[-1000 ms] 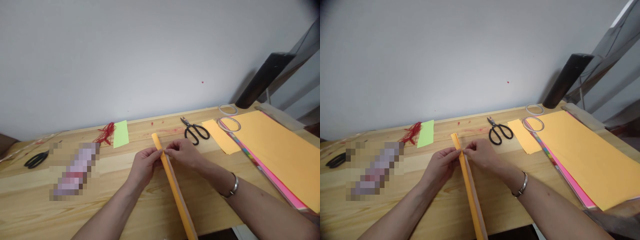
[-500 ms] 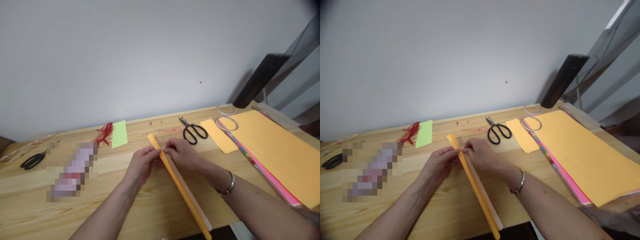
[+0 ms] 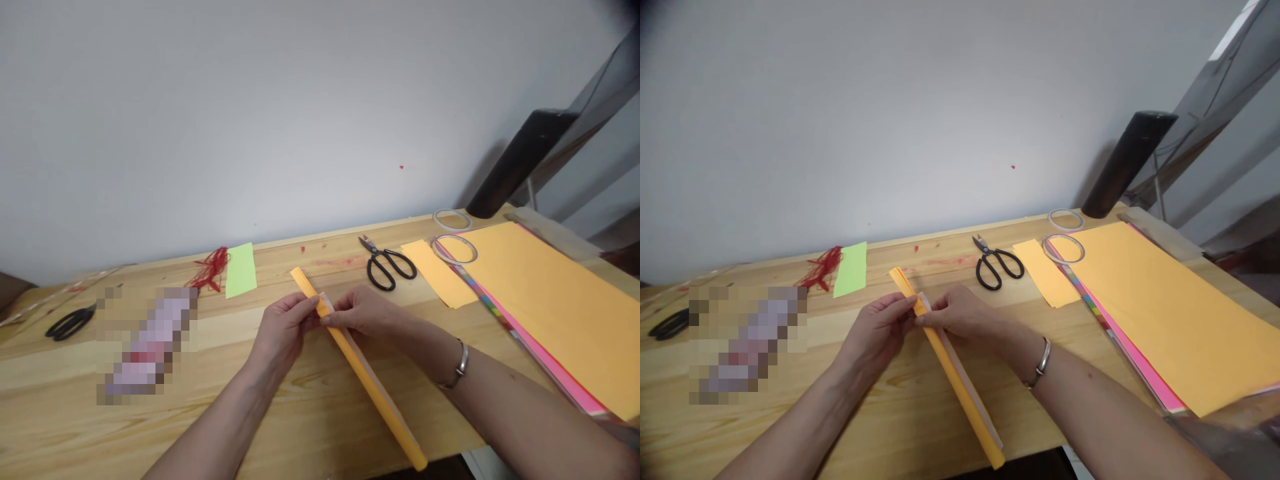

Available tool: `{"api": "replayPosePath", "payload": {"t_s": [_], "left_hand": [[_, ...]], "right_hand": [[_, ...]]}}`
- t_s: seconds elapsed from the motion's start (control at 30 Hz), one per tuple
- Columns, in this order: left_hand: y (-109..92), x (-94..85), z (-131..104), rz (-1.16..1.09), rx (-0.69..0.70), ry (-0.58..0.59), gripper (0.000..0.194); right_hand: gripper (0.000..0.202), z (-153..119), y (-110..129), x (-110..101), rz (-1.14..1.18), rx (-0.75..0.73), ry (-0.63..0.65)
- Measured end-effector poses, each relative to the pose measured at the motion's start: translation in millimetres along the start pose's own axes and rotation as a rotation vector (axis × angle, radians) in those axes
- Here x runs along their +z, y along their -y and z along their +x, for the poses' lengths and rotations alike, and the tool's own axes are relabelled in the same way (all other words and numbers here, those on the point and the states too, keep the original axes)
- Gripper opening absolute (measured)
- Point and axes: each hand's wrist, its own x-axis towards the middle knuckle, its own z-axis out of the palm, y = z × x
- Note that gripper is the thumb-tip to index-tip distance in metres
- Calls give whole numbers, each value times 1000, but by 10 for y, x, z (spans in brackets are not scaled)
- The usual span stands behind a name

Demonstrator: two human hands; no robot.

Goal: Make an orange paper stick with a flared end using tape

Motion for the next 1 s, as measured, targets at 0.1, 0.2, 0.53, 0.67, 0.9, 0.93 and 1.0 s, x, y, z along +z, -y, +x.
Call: {"api": "replayPosePath", "payload": {"t_s": [0.1,0.2,0.53,0.67,0.9,0.93,1.0], "left_hand": [[-7,-2,-6,-18,-25,-4,15],[-12,-7,-6,-48,-50,-10,14],[-43,-30,0,-121,-156,52,18],[-30,-54,14,-89,-218,83,15],[-24,-61,18,-111,-140,79,6],[-24,-57,14,-110,-131,77,6],[-25,-47,5,-100,-110,76,7]], "right_hand": [[30,-2,5,3,-4,-13,-41],[32,3,-12,6,-16,-53,-48],[23,36,-50,-15,28,-96,-34],[21,36,-50,-13,46,-97,-31],[28,22,-20,-6,-8,-82,-46],[29,20,-17,-6,-17,-84,-47],[30,16,-16,-8,-26,-100,-42]]}}
